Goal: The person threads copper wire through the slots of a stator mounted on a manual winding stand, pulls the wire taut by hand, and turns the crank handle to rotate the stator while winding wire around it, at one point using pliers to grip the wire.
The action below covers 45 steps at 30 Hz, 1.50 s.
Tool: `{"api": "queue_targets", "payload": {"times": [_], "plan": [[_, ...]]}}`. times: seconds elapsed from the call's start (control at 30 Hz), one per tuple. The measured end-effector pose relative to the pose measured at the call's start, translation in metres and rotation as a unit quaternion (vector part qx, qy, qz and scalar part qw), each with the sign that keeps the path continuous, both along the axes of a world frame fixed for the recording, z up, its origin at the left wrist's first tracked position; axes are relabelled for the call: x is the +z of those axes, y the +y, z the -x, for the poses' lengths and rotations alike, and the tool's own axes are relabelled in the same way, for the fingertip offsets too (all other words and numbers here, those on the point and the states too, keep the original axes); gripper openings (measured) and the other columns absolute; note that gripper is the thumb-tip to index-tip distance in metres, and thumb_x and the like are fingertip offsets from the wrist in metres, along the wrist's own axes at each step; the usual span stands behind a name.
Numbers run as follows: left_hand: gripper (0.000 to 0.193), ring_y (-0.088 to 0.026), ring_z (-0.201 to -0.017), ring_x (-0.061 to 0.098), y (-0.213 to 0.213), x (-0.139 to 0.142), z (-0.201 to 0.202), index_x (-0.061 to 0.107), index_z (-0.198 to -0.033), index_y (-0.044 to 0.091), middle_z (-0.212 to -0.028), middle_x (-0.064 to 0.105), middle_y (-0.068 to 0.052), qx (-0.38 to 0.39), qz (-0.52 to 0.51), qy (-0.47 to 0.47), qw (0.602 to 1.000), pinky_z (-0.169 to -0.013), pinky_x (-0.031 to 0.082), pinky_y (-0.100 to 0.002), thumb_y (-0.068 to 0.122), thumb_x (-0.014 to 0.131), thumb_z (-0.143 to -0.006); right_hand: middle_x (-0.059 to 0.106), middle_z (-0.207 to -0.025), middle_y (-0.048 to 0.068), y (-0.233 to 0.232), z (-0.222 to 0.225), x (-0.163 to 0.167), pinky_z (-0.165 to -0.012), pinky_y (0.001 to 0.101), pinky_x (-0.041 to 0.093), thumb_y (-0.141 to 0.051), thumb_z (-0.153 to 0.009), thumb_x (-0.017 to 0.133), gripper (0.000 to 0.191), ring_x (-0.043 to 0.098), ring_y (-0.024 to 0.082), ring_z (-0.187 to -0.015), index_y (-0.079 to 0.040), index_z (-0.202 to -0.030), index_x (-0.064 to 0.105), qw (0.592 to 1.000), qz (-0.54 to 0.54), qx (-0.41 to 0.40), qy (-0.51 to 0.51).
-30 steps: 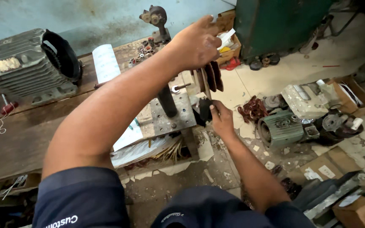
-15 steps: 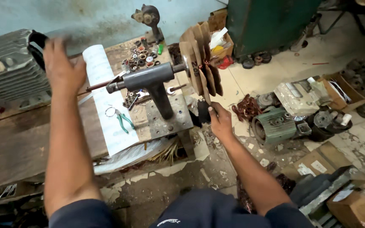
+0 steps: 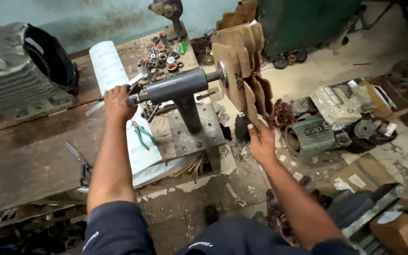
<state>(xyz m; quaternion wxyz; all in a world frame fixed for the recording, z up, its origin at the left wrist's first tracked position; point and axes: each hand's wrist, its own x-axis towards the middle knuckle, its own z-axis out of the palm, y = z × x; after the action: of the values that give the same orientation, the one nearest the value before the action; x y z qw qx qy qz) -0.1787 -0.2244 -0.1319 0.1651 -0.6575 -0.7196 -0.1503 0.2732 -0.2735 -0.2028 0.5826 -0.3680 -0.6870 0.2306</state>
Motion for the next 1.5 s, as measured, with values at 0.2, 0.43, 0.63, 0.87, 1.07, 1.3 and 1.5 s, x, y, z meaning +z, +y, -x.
{"api": "queue_targets", "payload": {"times": [0.2, 0.43, 0.63, 0.87, 1.07, 1.3, 1.5], "plan": [[0.045, -0.036, -0.102, 0.06, -0.019, -0.023, -0.02, 0.07, -0.105, 0.01, -0.106, 0.067, -0.013, 0.025, -0.052, 0.0, 0.998, -0.093, 0.043, -0.049, 0.029, 0.082, -0.066, 0.063, -0.076, 0.016, -0.004, 0.005, 0.006, -0.066, 0.0333, 0.049, -0.013, -0.104, 0.059, 0.017, 0.056, 0.021, -0.068, 0.0, -0.11, 0.068, 0.988, 0.152, -0.031, 0.001], [0.027, -0.032, -0.089, 0.071, -0.05, -0.036, -0.029, 0.073, -0.096, 0.016, -0.092, 0.076, -0.008, 0.07, 0.081, -0.069, 0.992, -0.08, 0.051, -0.049, 0.037, 0.079, -0.081, 0.067, -0.081, 0.013, -0.017, -0.01, 0.016, -0.069, 0.0315, 0.052, -0.014, -0.103, 0.06, 0.017, 0.061, 0.017, -0.071, 0.0, -0.109, 0.067, 0.993, 0.116, -0.002, -0.018], [0.029, -0.036, -0.089, 0.072, -0.068, -0.042, -0.042, 0.071, -0.098, 0.014, -0.092, 0.076, -0.012, 0.103, 0.056, -0.114, 0.987, -0.079, 0.055, -0.048, 0.039, 0.077, -0.085, 0.07, -0.084, 0.014, -0.032, -0.023, -0.011, -0.071, 0.0321, 0.053, -0.018, -0.101, 0.064, 0.02, 0.065, 0.018, -0.074, 0.0, -0.109, 0.067, 0.987, 0.157, 0.007, -0.026], [0.031, -0.037, -0.096, 0.068, -0.073, -0.038, -0.041, 0.076, -0.096, 0.017, -0.109, 0.071, -0.012, 0.067, 0.063, -0.072, 0.993, -0.077, 0.053, -0.05, 0.042, 0.076, -0.079, 0.07, -0.084, 0.015, -0.061, -0.049, -0.048, -0.071, 0.0337, 0.054, -0.02, -0.101, 0.062, 0.022, 0.065, 0.02, -0.074, 0.0, -0.109, 0.067, 0.976, 0.218, 0.015, -0.014], [0.023, -0.033, -0.092, 0.07, -0.052, -0.045, -0.041, 0.08, -0.095, 0.022, -0.095, 0.074, -0.007, 0.123, 0.107, -0.019, 0.986, -0.078, 0.052, -0.051, 0.041, 0.074, -0.083, 0.07, -0.091, 0.021, -0.067, -0.043, -0.064, -0.075, 0.0376, 0.054, -0.018, -0.101, 0.062, 0.022, 0.071, 0.031, -0.083, 0.001, -0.111, 0.066, 0.984, 0.171, -0.01, -0.049], [0.022, -0.034, -0.083, 0.069, -0.086, -0.064, -0.043, 0.076, -0.091, 0.015, -0.088, 0.072, -0.011, 0.075, 0.0, -0.009, 0.997, -0.074, 0.051, -0.05, 0.036, 0.075, -0.086, 0.071, -0.092, 0.021, -0.061, -0.043, -0.079, -0.075, 0.0389, 0.054, -0.018, -0.1, 0.062, 0.024, 0.072, 0.034, -0.082, 0.0, -0.115, 0.066, 0.977, 0.205, -0.019, -0.054], [0.016, -0.031, -0.084, 0.067, -0.147, -0.065, -0.055, 0.071, -0.079, 0.014, -0.081, 0.07, -0.006, 0.08, -0.058, 0.009, 0.995, -0.074, 0.044, -0.051, 0.028, 0.078, -0.081, 0.071, -0.091, 0.02, -0.071, -0.052, -0.072, -0.077, 0.038, 0.055, -0.017, -0.101, 0.06, 0.021, 0.072, 0.032, -0.082, -0.001, -0.111, 0.069, 0.971, 0.225, 0.001, -0.075]]}}
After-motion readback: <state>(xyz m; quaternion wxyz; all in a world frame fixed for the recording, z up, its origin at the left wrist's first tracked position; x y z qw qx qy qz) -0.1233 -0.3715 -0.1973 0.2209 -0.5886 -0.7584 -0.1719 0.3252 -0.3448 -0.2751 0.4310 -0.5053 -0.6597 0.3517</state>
